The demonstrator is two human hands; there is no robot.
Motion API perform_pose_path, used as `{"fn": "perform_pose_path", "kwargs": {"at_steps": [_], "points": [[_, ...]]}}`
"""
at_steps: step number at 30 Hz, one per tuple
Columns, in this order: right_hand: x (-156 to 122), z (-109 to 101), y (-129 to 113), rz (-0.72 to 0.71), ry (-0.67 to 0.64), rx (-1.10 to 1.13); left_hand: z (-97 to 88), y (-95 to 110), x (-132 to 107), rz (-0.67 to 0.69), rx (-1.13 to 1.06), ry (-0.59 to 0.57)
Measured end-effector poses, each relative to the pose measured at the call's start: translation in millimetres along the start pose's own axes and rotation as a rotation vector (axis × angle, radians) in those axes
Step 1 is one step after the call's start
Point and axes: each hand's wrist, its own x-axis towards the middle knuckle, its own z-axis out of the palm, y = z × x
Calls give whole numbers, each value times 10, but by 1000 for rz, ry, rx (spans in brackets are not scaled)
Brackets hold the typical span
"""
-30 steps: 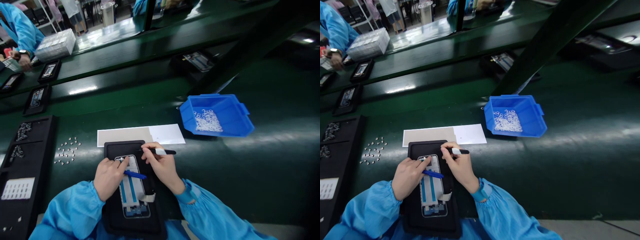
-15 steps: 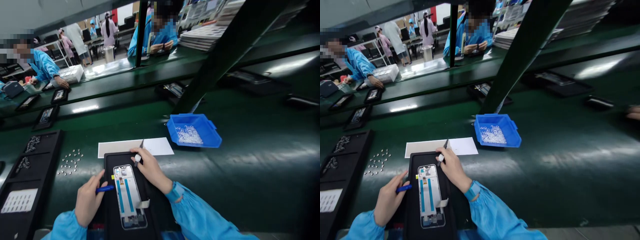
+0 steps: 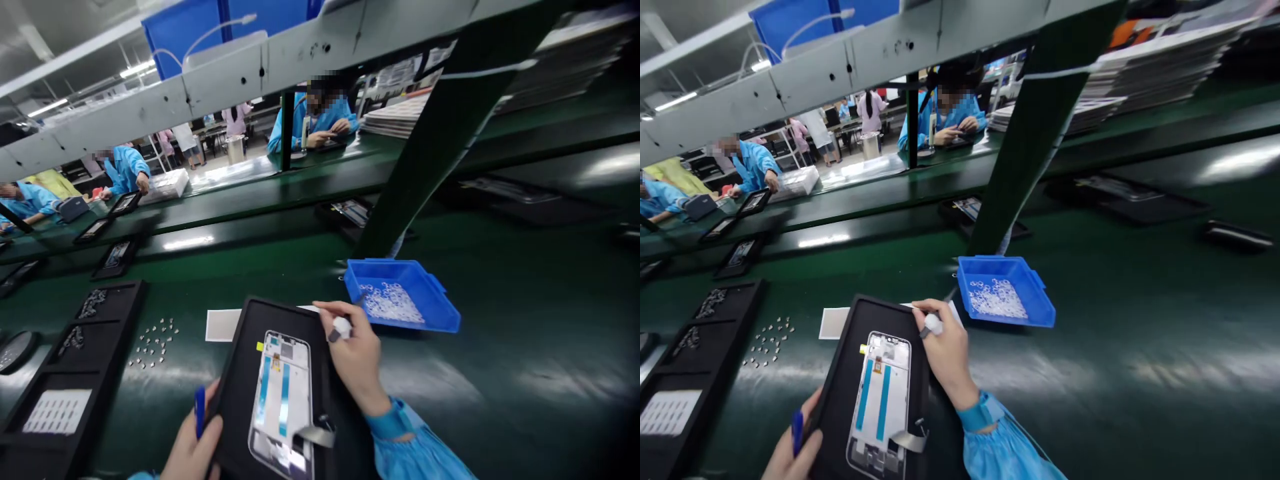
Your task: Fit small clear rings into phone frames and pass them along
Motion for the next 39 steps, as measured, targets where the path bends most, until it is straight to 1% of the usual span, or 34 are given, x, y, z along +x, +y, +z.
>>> {"fn": "perform_pose_path", "kwargs": {"at_steps": [2, 3, 4, 5, 7, 8, 11, 13, 15, 17, 19, 21, 23, 25, 27, 29, 30, 32, 34, 36, 39], "points": [[7, -33, -25, -48, 198, 8, -57, 273, 182, -79, -101, 52], [3, -44, -34, -71, 275, 22, -100, 422, 307, -87, -135, 73], [-6, -51, -38, -86, 320, 41, -147, 575, 453, -68, -168, 108], [-21, -51, -35, -91, 326, 61, -195, 728, 618, -50, -202, 143], [-68, -27, -10, -91, 246, 76, -285, 1018, 987, -52, -285, 219], [-99, -3, 9, -101, 182, 67, -325, 1149, 1176, -41, -332, 275], [-205, 108, 57, -144, -42, 79, -413, 1441, 1655, 4, -346, 338], [-268, 190, 63, -134, -196, 147, -425, 1536, 1841, 25, -309, 358], [-312, 258, 52, -109, -299, 199, -381, 1568, 1922, 45, -240, 340], [-340, 306, 36, -81, -346, 212, -285, 1576, 1955, 66, -135, 264], [-361, 335, 27, -44, -380, 220, -160, 1594, 2011, 77, 9, 161], [-381, 353, 30, 8, -439, 233, -44, 1632, 2129, 77, 192, 73], [-399, 366, 38, 42, -495, 242, 29, 1679, 2297, 80, 407, 28], [-411, 378, 42, 48, -515, 241, 46, 1724, 2469, 105, 633, 45], [-414, 394, 32, 45, -508, 235, 28, 1776, 2609, 140, 840, 93], [-415, 412, 8, 58, -500, 233, 28, 1859, 2717, 168, 1003, 121], [-417, 421, -5, 67, -502, 232, 55, 1917, 2766, 182, 1065, 118], [-428, 440, -24, 72, -514, 226, 199, 2059, 2868, 228, 1149, 82], [-447, 462, -23, 59, -519, 207, 484, 2213, 2987, 302, 1181, 19], [-468, 493, 5, 43, -515, 174, 889, 2346, 3119, 385, 1168, -63], [-482, 550, 79, 0, -498, 154, 1583, 2469, 3303, 487, 1095, -189]]}}
